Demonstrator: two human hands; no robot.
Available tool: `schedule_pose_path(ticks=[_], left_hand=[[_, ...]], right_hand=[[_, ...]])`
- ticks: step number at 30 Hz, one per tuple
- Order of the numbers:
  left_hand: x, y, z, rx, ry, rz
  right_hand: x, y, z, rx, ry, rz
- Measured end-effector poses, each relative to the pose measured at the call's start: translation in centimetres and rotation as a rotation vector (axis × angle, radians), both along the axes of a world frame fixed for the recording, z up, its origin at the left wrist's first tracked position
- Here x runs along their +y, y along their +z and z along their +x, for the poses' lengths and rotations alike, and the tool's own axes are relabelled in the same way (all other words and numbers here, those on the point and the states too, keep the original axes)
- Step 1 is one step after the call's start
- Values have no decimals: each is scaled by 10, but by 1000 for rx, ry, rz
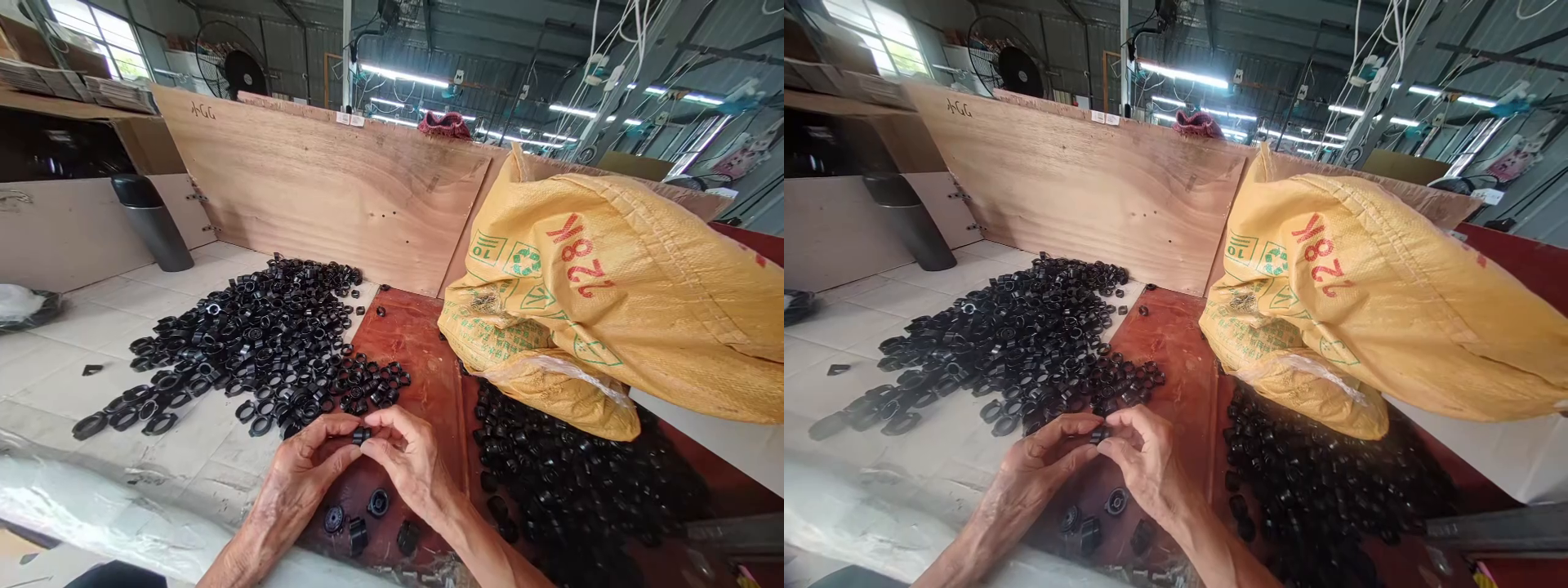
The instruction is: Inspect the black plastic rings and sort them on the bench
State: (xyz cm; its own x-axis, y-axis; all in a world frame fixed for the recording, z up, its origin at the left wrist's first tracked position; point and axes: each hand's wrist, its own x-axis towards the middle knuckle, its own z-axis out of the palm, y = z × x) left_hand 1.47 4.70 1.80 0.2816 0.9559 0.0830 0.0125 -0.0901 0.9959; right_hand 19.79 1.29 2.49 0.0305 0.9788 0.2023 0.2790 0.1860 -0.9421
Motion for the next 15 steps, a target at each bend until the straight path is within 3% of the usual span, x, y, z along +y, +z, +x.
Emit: schedule_pose_path(ticks=[5,12,15], left_hand=[[-2,-2,-1,40,-38,13],[3,-5,-1,-1,-22,46],[2,-1,-2,40,-25,93]], right_hand=[[-2,-7,-2,-11,18,-61],[-7,8,1,-74,136,-40],[-5,3,2,-207,85,-31]])
